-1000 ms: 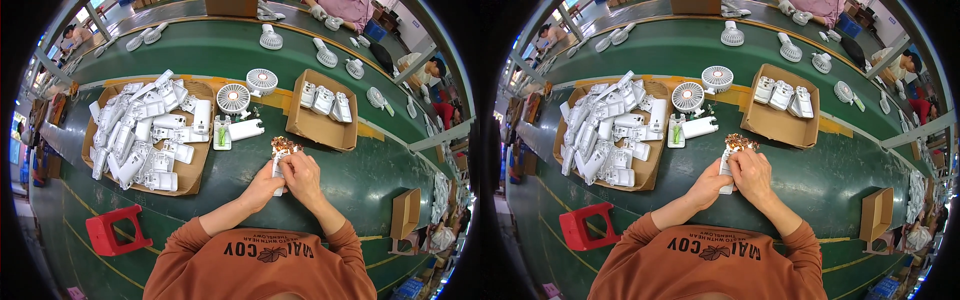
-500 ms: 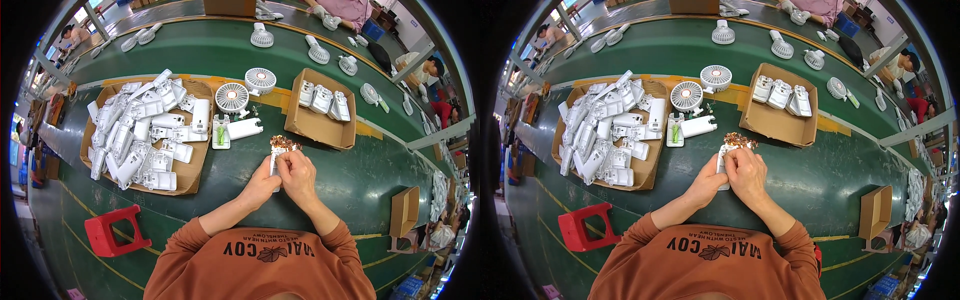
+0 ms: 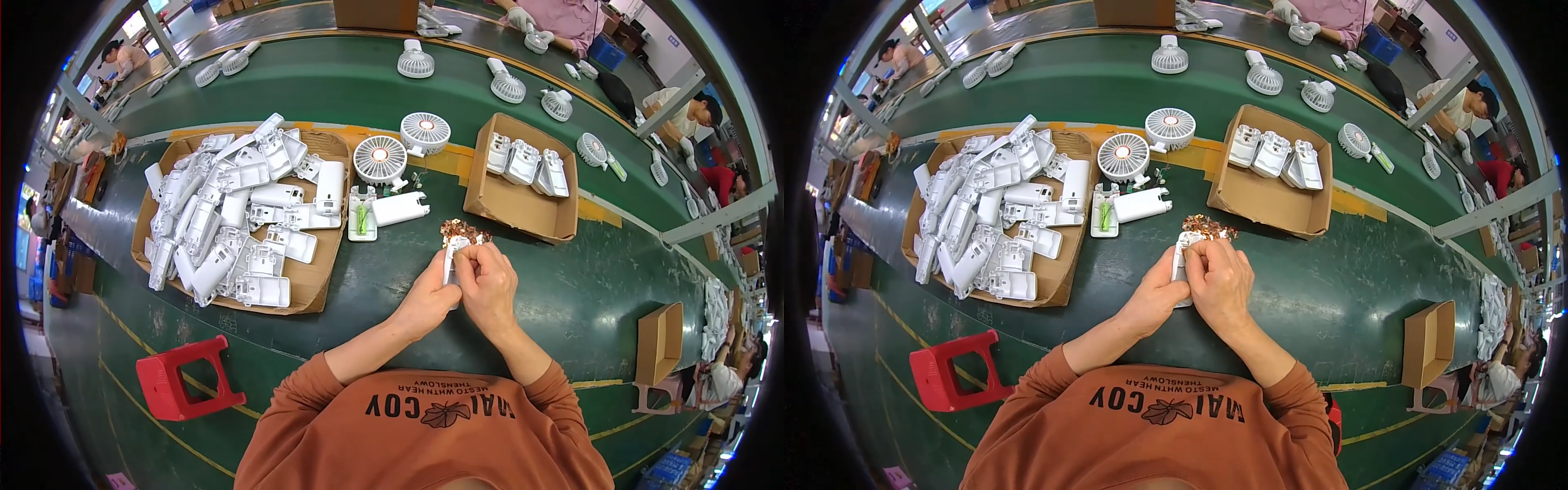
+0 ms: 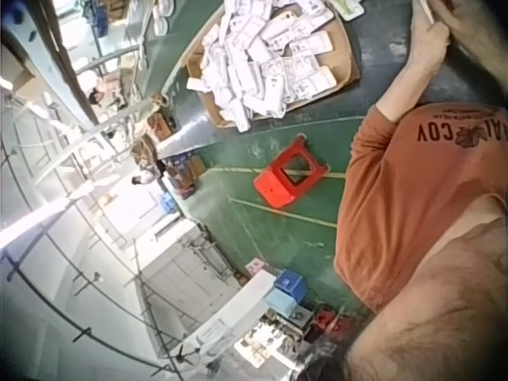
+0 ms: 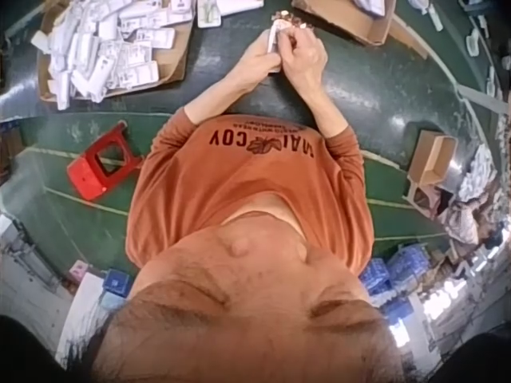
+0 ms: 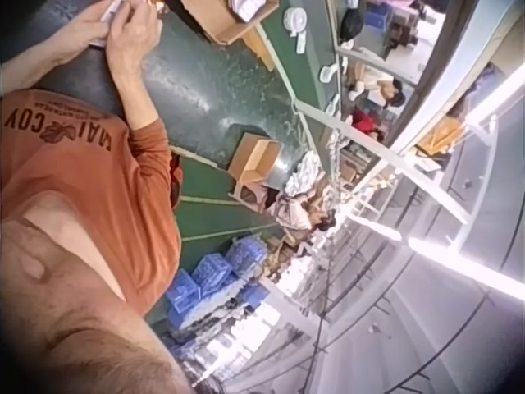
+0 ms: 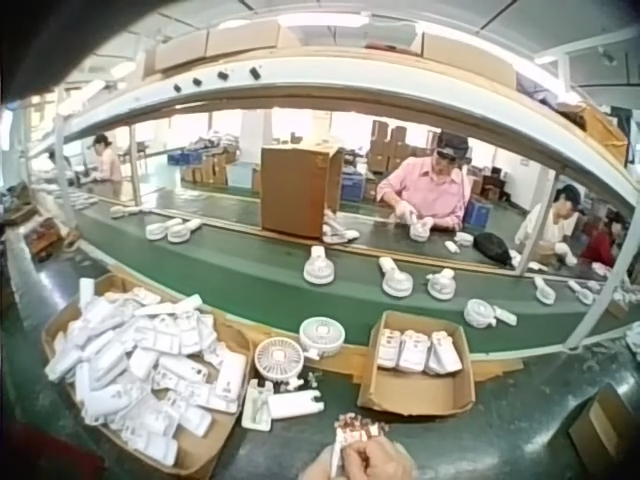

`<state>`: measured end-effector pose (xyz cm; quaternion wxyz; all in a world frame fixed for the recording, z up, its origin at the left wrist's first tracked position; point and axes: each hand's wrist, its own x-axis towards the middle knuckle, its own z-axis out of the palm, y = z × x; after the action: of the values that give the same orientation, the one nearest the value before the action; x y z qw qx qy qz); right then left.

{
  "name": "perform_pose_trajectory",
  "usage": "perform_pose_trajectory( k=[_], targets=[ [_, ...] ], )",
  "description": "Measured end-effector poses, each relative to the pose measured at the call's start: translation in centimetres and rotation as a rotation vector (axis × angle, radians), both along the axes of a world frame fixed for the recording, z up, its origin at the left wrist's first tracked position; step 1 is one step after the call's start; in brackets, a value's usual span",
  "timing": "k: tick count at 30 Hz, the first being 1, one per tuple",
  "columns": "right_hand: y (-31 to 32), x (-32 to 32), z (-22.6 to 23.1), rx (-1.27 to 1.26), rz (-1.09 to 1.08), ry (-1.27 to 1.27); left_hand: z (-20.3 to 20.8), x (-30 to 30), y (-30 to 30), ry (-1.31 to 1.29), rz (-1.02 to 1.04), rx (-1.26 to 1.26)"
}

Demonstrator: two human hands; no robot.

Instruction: The person assembles components of handheld electric fans by hand, combining internal components and plastic casings, then applying stickers to the finished fans on a factory production line.

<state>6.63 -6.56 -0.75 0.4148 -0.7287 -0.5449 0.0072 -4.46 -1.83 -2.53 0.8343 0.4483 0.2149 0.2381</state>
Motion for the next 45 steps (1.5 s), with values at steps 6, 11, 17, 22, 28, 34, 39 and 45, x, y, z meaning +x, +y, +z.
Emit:
perform_pose_trajectory(
  k=[6,11,17,22,28,34,39,45],
  targets=[
    [-0.1,0.5,2.0,0.062,0.078,-0.123,-0.2,-1.0,0.6,0.076,-0.067,0.043],
    [-0.4,2.7,2.0,-0.159,0.385,0.112,0.3,-1.7,1.2,0.215,-0.168,0.086],
    [-0.8,2.4,1.7,-0.203,0.37,0.136,0.6,-2.1,1.2,0.424,-0.077,0.441],
    [-0.9,2.5,1.2,-0.292,0.367,0.289,0.6,-2.2,1.1,0.406,-0.106,0.349],
    [-0.5,3.0,1.8,-0.345,0.415,0.319,0.4,-2.1,1.4,0.417,-0.115,0.321],
    [-0.5,2.9,1.8,-0.338,0.443,0.257,0.0,-2.3,1.1,0.404,-0.12,0.308],
    [-0.6,2.8,1.6,-0.314,0.433,0.249,0.3,-2.1,1.2,0.428,-0.127,0.326],
    [1.2,5.6,1.7,-0.296,0.33,0.46,1.0,-3.4,2.5,0.318,0.047,0.534]
  ],
)
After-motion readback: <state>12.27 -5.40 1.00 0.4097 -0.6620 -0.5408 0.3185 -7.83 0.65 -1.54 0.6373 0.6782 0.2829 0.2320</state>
